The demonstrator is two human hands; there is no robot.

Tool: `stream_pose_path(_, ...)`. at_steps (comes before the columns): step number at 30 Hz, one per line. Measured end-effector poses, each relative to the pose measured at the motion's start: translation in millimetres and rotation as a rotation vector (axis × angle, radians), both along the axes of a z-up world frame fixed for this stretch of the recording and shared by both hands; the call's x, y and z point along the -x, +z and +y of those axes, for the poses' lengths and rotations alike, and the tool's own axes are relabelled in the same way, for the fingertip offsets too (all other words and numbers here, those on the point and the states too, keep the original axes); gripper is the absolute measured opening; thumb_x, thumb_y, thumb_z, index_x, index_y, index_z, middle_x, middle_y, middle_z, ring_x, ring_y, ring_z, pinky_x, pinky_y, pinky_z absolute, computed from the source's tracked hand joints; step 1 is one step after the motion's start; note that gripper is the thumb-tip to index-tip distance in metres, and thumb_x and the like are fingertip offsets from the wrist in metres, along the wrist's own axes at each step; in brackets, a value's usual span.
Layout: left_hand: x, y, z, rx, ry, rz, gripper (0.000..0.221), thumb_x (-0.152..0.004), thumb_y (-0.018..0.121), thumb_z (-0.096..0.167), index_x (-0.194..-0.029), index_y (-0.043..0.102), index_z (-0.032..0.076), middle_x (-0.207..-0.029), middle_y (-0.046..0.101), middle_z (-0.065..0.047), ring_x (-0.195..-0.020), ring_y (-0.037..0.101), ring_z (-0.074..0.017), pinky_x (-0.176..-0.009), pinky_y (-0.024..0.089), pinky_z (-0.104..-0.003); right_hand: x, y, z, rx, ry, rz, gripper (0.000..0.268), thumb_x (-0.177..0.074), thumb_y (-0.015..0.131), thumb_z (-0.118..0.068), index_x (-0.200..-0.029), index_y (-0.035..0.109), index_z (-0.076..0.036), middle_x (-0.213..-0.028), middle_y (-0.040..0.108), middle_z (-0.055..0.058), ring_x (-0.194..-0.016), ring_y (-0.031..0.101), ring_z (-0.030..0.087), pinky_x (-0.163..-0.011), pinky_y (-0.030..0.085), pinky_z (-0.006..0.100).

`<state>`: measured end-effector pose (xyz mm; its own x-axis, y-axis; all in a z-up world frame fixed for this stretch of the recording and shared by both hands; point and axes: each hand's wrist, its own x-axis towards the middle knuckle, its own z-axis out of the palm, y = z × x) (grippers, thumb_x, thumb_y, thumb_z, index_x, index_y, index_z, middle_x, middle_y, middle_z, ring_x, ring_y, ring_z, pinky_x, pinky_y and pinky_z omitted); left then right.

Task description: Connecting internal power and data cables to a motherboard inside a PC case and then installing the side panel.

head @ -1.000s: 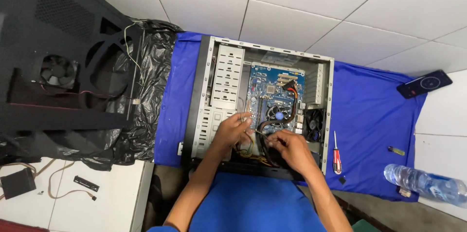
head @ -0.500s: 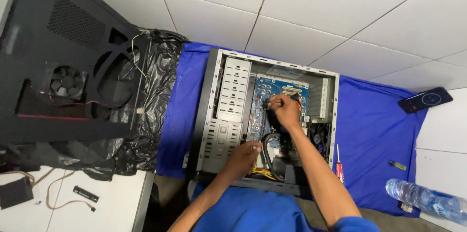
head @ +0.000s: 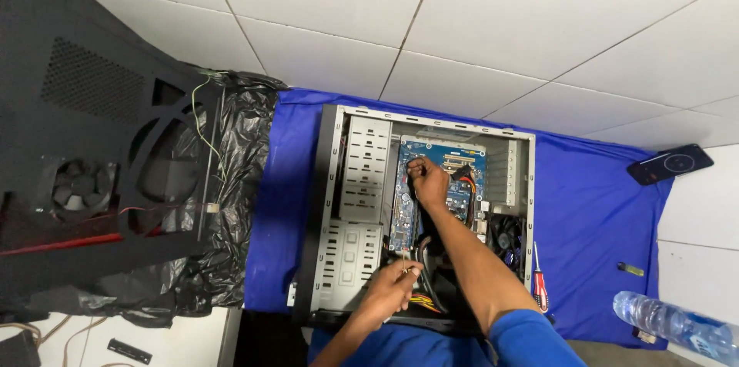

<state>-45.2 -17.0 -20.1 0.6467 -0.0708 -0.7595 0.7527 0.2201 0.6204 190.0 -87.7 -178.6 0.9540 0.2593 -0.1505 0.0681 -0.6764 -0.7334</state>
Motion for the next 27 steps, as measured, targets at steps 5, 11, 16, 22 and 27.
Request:
stream_pose_path(5,-2.7,1.8,5.0,0.039,-0.007,-0.007,0.032,-0.106,0.053,0.031,-0.130,0.069,0.016,-0.062,0.055,0.003,-0.051,0.053,-0.0071,-0.050,0.043,-0.022,-2.6,16.5,-0.2,0.104,0.070,0.020,0.015,-0.093,0.072,-0.002,-0.104,0.076,-0.011,-0.102,0.075,0.005,-0.087,0.073,0.019,-0.087,0.066,0.031)
stream_pose_path(11,-0.8,-3.9,3.4,0.040,0.004,-0.041,0.031,-0.105,0.054,0.029,-0.129,0.069,0.015,-0.060,0.055,0.003,-0.051,0.055,-0.0071,-0.049,0.045,-0.022,-1.5,13.9,-3.8,0.122,0.179,-0.049,0.007,-0.100,0.066,-0.010,-0.102,0.071,-0.006,-0.106,0.070,0.009,-0.094,0.070,0.028,-0.084,0.067,0.039)
stream_pose_path(16,-2.2,-2.0,6.0,0.026,-0.041,-0.031,0.031,-0.106,0.054,0.028,-0.132,0.067,0.017,-0.061,0.057,0.003,-0.053,0.056,-0.0070,-0.053,0.048,-0.022,3.6,14.0,4.8,0.214,0.146,0.001,0.018,-0.102,0.066,-0.020,-0.099,0.069,-0.003,-0.108,0.070,0.011,-0.099,0.066,0.028,-0.088,0.063,0.041)
stream_pose_path(22,-1.5,-1.7,8.3,0.068,-0.004,-0.056,0.032,-0.106,0.053,0.027,-0.131,0.067,0.014,-0.062,0.056,0.001,-0.053,0.056,-0.0083,-0.052,0.048,-0.023,5.8,7.2,7.1,0.177,0.107,-0.085,0.013,-0.102,0.069,-0.012,-0.097,0.069,0.000,-0.099,0.072,0.013,-0.084,0.070,0.028,-0.071,0.068,0.035)
stream_pose_path(27,-2.7,0.9,9.8,0.083,0.006,-0.032,0.031,-0.106,0.053,0.027,-0.131,0.066,0.014,-0.064,0.056,0.001,-0.055,0.056,-0.0084,-0.052,0.047,-0.022,5.9,8.5,7.0,0.198,0.168,-0.137,0.018,-0.103,0.067,-0.013,-0.097,0.071,0.004,-0.098,0.072,0.014,-0.086,0.069,0.029,-0.072,0.068,0.038)
